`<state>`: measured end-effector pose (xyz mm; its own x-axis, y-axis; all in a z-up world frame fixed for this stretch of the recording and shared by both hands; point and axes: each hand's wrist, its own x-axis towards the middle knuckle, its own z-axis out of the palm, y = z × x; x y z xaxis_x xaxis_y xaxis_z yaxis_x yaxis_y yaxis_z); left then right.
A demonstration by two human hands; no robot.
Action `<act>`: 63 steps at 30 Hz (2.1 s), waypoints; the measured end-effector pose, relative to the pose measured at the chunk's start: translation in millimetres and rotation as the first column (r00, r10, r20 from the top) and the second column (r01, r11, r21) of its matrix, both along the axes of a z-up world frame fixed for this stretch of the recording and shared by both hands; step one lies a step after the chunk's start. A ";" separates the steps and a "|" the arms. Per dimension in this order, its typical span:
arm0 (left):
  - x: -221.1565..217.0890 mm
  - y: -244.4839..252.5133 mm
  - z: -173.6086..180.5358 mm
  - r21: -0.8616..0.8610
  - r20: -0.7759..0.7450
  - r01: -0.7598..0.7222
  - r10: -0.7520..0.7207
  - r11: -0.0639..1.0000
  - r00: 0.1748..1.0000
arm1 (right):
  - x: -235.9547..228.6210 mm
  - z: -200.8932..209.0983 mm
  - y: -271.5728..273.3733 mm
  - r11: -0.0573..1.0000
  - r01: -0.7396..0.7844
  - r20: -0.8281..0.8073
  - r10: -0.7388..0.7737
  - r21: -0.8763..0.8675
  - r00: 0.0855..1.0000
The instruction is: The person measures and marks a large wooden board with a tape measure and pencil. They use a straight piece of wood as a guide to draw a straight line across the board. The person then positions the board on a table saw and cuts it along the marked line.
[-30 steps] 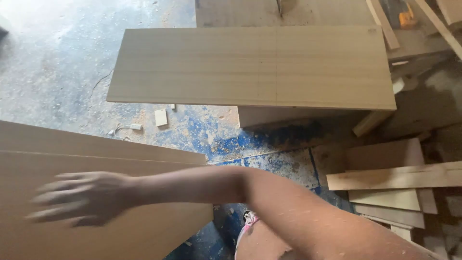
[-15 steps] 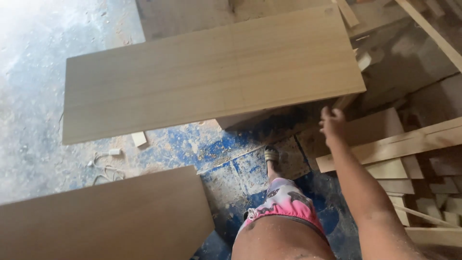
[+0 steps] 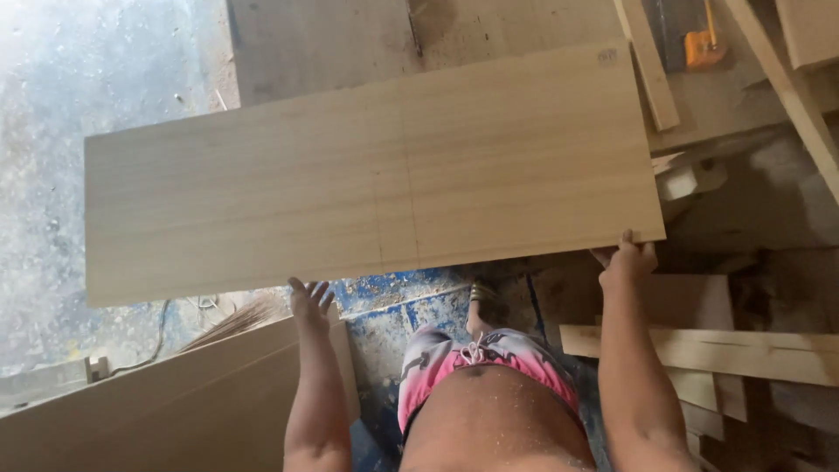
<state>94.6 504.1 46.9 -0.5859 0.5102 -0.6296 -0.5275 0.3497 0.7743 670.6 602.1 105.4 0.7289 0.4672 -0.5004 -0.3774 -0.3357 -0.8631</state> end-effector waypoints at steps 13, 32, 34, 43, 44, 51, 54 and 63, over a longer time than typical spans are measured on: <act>53.6 32.5 6.6 -0.055 -0.118 -0.105 0.098 0.993 0.988 | 55.8 -19.3 89.0 0.994 -0.105 -0.025 0.105 0.036 0.994; -94.1 75.9 -2.3 -0.250 -0.351 -0.231 0.134 0.940 0.927 | -32.3 19.5 67.7 0.816 -0.459 -0.262 0.385 -0.352 0.885; -97.9 83.4 5.8 -0.264 -0.333 -0.199 0.105 0.944 0.937 | -25.6 57.3 77.6 0.719 -0.541 -0.269 0.469 -0.437 0.841; 91.5 138.5 121.5 -0.520 -0.854 -0.410 -0.469 0.749 0.226 | 128.4 76.9 194.3 0.651 -0.494 0.549 0.756 -0.577 0.356; 134.8 159.5 150.7 -0.468 -0.878 -0.368 -0.373 0.804 0.300 | 143.8 61.0 222.0 0.730 -0.441 0.715 0.656 -0.522 0.240; 303.9 173.8 69.0 -0.056 -0.956 0.021 -0.060 0.998 0.286 | 156.2 87.2 434.2 0.282 -0.325 0.390 0.855 -0.903 -0.341; 372.4 180.7 78.1 -0.108 -0.866 0.149 -0.166 0.983 0.472 | 163.7 71.0 468.3 0.187 -0.345 0.337 0.827 -0.920 -0.449; 495.2 235.9 71.4 -0.061 -0.616 0.697 -0.576 0.715 0.537 | 193.3 169.0 491.8 0.222 -0.913 0.036 0.974 -0.341 0.224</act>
